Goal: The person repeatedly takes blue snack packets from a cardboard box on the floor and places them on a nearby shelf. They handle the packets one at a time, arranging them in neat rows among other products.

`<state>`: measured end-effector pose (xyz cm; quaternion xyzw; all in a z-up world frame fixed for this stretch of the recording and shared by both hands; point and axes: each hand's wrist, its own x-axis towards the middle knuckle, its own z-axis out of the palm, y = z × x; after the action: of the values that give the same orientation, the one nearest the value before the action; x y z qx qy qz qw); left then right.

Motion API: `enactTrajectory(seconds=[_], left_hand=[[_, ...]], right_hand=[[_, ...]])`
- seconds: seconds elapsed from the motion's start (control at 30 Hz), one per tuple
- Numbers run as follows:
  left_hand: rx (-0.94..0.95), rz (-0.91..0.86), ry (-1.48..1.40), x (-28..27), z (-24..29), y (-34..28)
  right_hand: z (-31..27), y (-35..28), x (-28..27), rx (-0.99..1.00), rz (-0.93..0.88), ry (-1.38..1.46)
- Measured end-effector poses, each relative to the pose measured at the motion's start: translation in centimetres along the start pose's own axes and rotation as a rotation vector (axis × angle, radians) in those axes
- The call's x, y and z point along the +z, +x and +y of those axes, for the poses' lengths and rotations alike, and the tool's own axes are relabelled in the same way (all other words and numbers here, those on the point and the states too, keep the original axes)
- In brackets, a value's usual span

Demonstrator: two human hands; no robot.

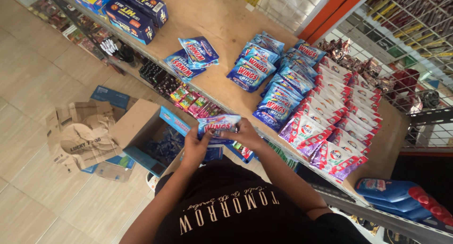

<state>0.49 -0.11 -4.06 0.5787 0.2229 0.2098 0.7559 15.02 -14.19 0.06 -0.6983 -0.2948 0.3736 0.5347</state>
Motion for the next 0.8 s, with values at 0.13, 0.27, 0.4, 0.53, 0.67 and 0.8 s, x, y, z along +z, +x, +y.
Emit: enactTrajectory(seconds=[0.13,0.27,0.4,0.53,0.67,0.8], left_hand=[[-0.006,0.027,0.065,-0.1,0.4,0.2],[0.116,0.100,0.195,-0.7,1.2,0.2],[0.064,0.145,0.156,-0.9,1.1,-0.2],[0.073,0.142,0.183,-1.2,0.5,-0.4],[0.068,0.156,0.150,-1.3,-0.3,-0.3],[0.143,0.088,0.202,-1.0,-0.3,-0.1]], right_hand=[[1.5,1.0,-2.1,0.097,0.100,0.075],[3.5,5.1,-5.4,-0.057,0.398,0.267],[5.6,10.0,-9.5,-0.144,0.638,-0.168],[6.5,12.5,-10.9,0.081,0.698,-0.373],[6.9,11.8,-10.6,-0.191,0.818,-0.650],[6.7,7.4,-8.0,-0.429,0.876,-0.783]])
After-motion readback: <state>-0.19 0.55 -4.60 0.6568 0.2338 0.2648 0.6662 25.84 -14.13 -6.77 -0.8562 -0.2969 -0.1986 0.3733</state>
